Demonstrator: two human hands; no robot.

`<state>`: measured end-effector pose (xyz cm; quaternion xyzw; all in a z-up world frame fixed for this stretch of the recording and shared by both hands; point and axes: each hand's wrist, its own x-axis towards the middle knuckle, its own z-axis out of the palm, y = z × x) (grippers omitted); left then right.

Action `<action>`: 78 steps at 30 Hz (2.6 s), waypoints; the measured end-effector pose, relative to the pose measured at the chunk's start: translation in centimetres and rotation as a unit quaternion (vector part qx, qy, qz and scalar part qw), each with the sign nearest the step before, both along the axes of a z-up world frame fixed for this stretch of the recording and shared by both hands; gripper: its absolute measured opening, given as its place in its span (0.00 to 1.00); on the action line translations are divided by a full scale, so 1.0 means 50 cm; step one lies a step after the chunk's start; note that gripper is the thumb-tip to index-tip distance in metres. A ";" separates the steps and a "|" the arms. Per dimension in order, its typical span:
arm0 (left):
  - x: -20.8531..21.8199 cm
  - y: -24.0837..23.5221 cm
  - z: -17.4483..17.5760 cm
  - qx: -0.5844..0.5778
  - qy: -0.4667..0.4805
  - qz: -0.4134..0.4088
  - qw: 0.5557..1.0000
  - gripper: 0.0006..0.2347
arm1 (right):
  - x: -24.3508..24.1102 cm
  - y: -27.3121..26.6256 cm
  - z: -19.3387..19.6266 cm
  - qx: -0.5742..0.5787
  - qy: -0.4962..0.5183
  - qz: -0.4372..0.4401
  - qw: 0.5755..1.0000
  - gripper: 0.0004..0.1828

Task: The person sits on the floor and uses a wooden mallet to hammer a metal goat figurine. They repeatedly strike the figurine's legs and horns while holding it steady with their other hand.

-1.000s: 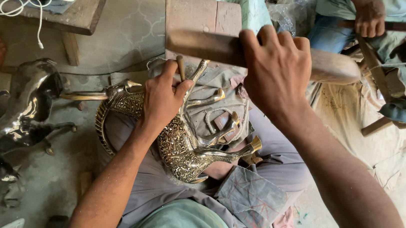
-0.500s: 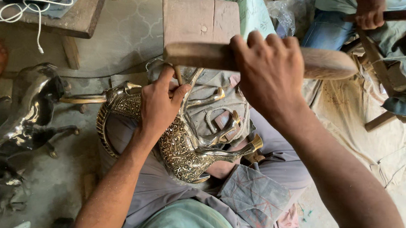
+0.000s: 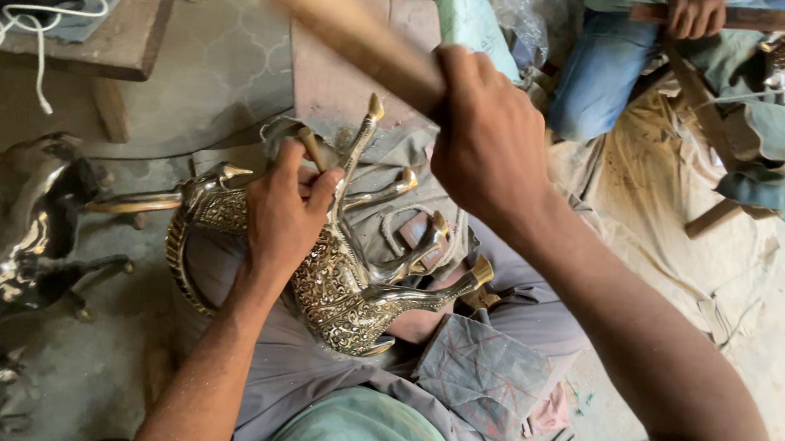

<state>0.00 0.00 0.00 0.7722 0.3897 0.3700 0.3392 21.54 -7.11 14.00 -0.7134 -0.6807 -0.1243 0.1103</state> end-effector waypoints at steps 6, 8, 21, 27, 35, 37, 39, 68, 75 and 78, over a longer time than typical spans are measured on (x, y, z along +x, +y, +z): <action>-0.004 -0.004 0.017 -0.034 -0.031 0.000 0.999 0.14 | 0.000 -0.005 -0.009 0.091 0.015 0.055 0.994 0.24; -0.003 -0.006 0.019 -0.026 -0.013 -0.003 1.000 0.14 | -0.007 -0.008 -0.002 0.053 0.051 0.033 0.997 0.23; -0.006 -0.004 0.000 0.014 -0.001 -0.001 1.000 0.15 | -0.016 -0.020 0.002 0.050 -0.126 0.008 0.991 0.21; -0.014 -0.012 0.005 0.006 0.015 0.000 1.000 0.14 | -0.018 -0.025 0.006 0.037 -0.018 0.019 0.999 0.21; -0.021 -0.021 0.012 -0.025 -0.020 -0.005 0.999 0.13 | -0.018 -0.029 0.005 0.064 0.014 0.044 0.997 0.19; -0.019 -0.019 0.013 -0.002 -0.018 -0.007 1.000 0.13 | -0.022 -0.026 0.008 -0.009 -0.121 0.012 0.992 0.15; -0.019 -0.020 0.011 0.022 -0.025 -0.008 0.999 0.12 | -0.024 -0.026 0.013 0.060 -0.132 0.035 0.989 0.16; 0.022 0.089 0.091 -0.070 0.093 -0.179 0.977 0.14 | 0.093 -0.148 -0.085 -0.059 0.265 -0.139 0.952 0.25; 0.024 0.093 0.108 -0.025 0.134 -0.217 0.967 0.13 | 0.080 -0.100 -0.084 -0.147 0.119 -0.145 0.971 0.14; 0.027 0.091 0.116 -0.033 0.137 -0.214 0.967 0.14 | 0.070 -0.092 -0.070 -0.052 0.135 -0.089 0.986 0.16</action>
